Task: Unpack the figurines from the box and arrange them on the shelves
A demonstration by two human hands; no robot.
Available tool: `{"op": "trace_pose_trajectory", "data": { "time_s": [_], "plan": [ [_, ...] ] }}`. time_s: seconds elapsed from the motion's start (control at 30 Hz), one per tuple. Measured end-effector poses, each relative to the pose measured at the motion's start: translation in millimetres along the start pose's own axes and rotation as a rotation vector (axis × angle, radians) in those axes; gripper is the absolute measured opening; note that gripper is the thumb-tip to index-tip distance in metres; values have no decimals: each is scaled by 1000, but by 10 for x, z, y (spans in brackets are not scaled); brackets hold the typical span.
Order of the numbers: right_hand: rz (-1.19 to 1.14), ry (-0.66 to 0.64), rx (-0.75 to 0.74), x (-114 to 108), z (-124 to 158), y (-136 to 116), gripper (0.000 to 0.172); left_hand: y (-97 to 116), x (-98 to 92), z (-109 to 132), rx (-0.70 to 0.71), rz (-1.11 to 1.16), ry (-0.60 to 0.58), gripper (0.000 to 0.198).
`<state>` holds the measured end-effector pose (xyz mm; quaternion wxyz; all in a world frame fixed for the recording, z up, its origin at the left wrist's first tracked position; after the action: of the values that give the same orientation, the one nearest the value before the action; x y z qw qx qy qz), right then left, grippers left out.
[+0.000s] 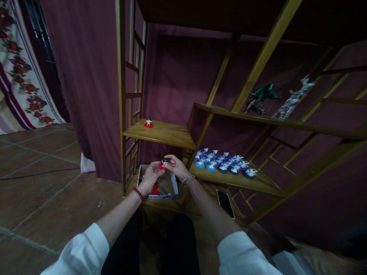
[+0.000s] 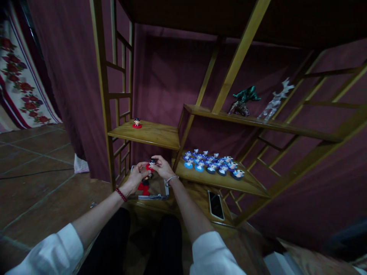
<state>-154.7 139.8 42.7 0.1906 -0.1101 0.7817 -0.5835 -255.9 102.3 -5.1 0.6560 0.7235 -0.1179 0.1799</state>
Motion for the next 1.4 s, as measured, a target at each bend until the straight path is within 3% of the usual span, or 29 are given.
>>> {"op": "trace_pose_trajectory", "data": {
  "time_s": [0.57,0.9,1.4],
  "plan": [
    [-37,-55,-38,30,6,24,32,-87,-2,-55,22,55,-47,44],
    [-62,-63,33,12,37,33,42,-65,13,-33,-30,87,-36,42],
    [-61,51,33,-9,113,-148,52,92,76,89,-60,135,-57,46]
  ]
}}
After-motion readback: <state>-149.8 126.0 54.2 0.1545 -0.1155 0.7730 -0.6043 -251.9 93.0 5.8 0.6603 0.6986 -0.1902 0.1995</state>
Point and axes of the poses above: each hand's wrist, its own z-axis away from the middle knuckle, its own x-axis out of the palm, y = z × x, the point moved 9 cm from there along -z, towards the middle knuckle, and after that the axes turned 1 degree about -y, right-handed, at the moved point
